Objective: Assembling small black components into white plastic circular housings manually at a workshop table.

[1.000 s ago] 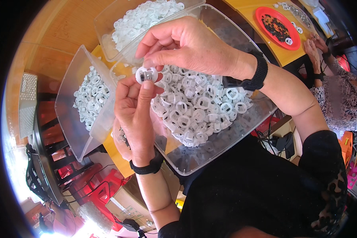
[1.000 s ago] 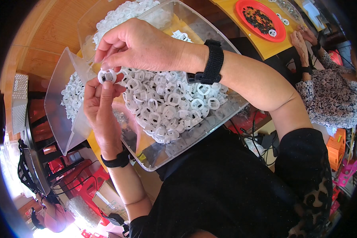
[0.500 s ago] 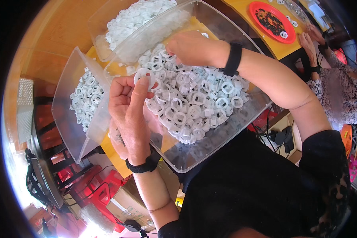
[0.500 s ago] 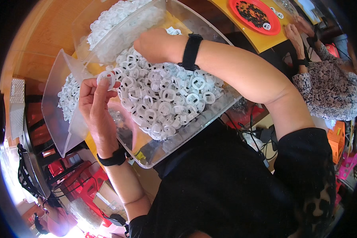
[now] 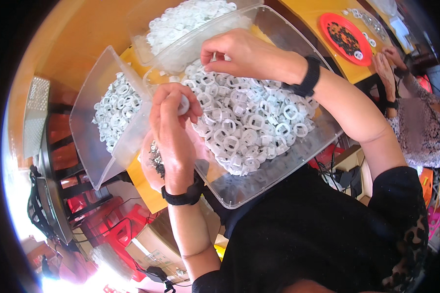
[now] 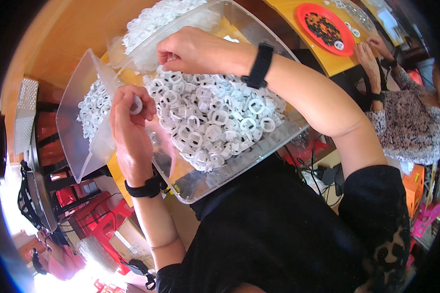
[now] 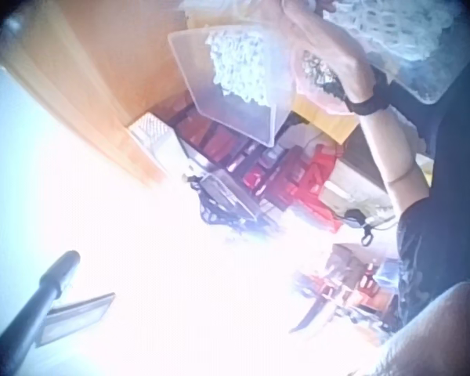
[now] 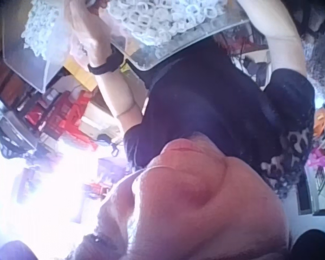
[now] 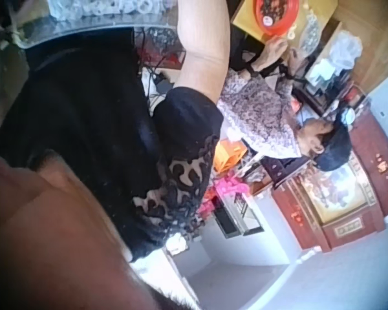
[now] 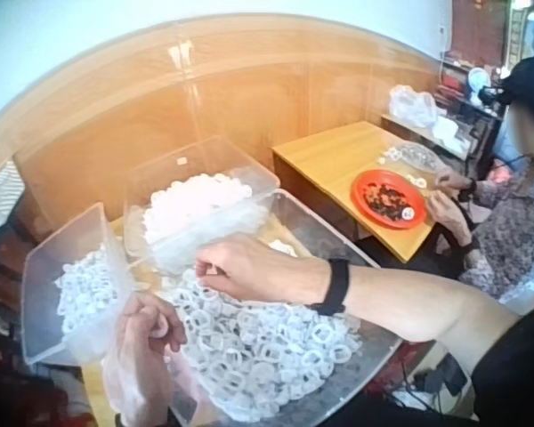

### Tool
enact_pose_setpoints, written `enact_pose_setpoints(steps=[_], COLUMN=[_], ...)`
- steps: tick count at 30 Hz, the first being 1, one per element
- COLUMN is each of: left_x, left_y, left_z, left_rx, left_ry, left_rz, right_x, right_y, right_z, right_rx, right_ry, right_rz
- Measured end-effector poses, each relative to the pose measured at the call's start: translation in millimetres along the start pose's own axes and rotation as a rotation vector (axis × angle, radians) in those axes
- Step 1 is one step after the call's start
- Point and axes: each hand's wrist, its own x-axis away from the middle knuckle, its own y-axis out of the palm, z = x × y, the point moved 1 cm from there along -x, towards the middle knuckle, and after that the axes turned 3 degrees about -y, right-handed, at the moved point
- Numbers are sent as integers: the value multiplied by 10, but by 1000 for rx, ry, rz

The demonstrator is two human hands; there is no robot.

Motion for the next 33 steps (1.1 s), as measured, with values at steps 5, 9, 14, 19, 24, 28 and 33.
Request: enact_pose_setpoints(steps=[5, 9, 14, 19, 24, 28, 33], left_x=[48, 22, 15, 19, 24, 29, 26], left_y=[110, 75, 46, 43, 33, 29, 51], left_z=[99, 35, -1, -1, -8, -20, -15], left_rx=[-67, -5, -39, -57, -62, -21, -35], left_ry=[-55, -25, -18, 2, -1, 7, 5], left_rz=[80, 103, 112, 90, 89, 67, 53], right_x=[18, 15, 1, 8, 26, 25, 38], right_y=[-43, -44, -52, -52, -96, -99, -106], right_z=[-293, -312, -303, -331, -377, -370, -354], right_rx=[-171, -169, -208, -228, -258, -336, -420], right_ry=[-337, -381, -434, -440, -394, -359, -319], right_rz=[276, 330, 349, 351, 334, 303, 286])
